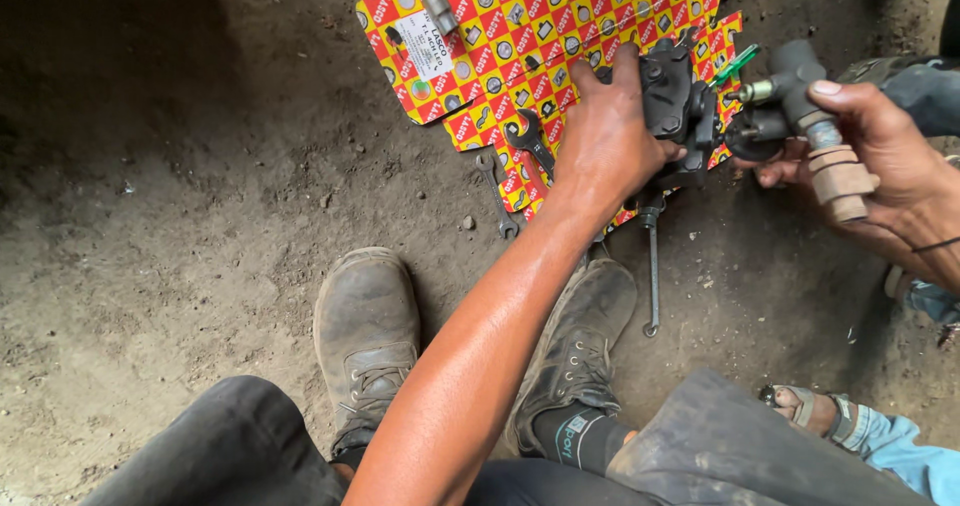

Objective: The person uses a wrench to loosen and remove a bolt from a mechanical part while sitting on the ground. Another person assists by holding the part and handing over tools. The person then cleans the part with a cloth and reassembles it with the help of the other person.

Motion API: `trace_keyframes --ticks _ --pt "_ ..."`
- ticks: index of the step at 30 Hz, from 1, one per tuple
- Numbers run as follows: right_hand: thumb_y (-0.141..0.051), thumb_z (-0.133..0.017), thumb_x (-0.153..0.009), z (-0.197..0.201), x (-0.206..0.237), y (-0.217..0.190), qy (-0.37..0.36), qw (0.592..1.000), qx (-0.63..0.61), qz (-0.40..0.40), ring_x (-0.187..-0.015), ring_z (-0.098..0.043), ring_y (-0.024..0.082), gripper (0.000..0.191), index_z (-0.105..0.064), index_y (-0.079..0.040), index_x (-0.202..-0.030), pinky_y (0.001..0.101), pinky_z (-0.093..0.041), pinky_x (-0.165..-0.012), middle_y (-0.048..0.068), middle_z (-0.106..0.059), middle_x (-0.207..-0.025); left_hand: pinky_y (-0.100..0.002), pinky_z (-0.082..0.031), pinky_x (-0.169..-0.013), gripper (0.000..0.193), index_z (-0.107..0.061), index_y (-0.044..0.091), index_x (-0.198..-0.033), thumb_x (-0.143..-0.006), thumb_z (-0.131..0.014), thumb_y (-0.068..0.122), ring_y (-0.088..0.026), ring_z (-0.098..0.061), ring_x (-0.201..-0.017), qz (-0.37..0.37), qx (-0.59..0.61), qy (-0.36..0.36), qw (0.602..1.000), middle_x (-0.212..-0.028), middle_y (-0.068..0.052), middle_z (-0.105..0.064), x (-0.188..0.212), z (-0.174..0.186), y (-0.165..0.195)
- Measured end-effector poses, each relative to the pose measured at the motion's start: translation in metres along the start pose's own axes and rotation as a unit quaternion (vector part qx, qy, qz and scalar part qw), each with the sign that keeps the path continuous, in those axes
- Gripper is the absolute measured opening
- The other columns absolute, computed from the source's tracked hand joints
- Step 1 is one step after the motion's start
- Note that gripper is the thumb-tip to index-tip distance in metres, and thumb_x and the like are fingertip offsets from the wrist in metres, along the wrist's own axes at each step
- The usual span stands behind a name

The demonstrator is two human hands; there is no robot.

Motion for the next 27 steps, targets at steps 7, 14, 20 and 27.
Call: trace_keyframes --ticks 7,14,20,27 --pt "-0.03 -0.065 -0.1 -0.019 0.003 -0.007 0.051 0.994 0.069 0.067 -0.094 -0.065 0.015 0.044 -0.052 -0.008 -0.135 0.0353 -0.057 -0.071 0.005 -0.064 -0.112 -0.054 -0.06 -0.077 0.11 -0.037 0.005 -0.139 -0.051 -0.1 0.023 -0.058 -0.067 -0.092 0.007 0.005 -0.003 1.0 -0.135 -0.04 -0.039 0.0 -0.002 0.0" --pt "-0.031 -0.067 -0.099 -0.013 -0.001 -0.009 0.053 0.997 0.049 0.036 -0.086 -0.066 0.02 0.038 -0.057 -0.008 -0.129 0.0346 -0.056 -0.065 0.009 -0.065 -0.109 -0.054 -0.06 -0.077 0.113 -0.036 0.005 -0.141 -0.05 -0.101 0.024 -0.058 -0.067 -0.094 0.006 0.003 0.0 1.0 -0.137 -0.041 -0.037 -0.002 -0.002 -0.002" --pt "-0.043 -0.07 -0.1 0.003 0.011 -0.016 -0.037 0.99 -0.128 -0.036 -0.092 -0.064 0.03 0.048 -0.059 -0.005 -0.128 0.0364 -0.055 -0.079 0.021 -0.066 -0.117 -0.055 -0.06 -0.076 0.113 -0.036 0.006 -0.141 -0.05 -0.101 0.025 -0.058 -0.066 -0.095 0.008 -0.001 -0.005 1.0 -0.138 -0.041 -0.036 -0.001 0.0 0.0" --pt "-0.039 -0.068 -0.099 0.001 0.042 -0.026 -0.097 0.913 -0.389 -0.077 -0.108 -0.06 0.041 0.045 -0.06 -0.004 -0.126 0.0464 -0.051 -0.09 0.027 -0.063 -0.122 -0.055 -0.06 -0.077 0.111 -0.038 0.005 -0.14 -0.051 -0.101 0.023 -0.059 -0.066 -0.096 0.011 0.003 -0.009 1.0 -0.136 -0.039 -0.038 -0.002 0.002 0.0"
Point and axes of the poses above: each hand's wrist, its own x-axis away from the middle knuckle, its own z-axis out of the back of the hand, y = z × x, the point moved 3 cm from there along -x, towards the middle knuckle
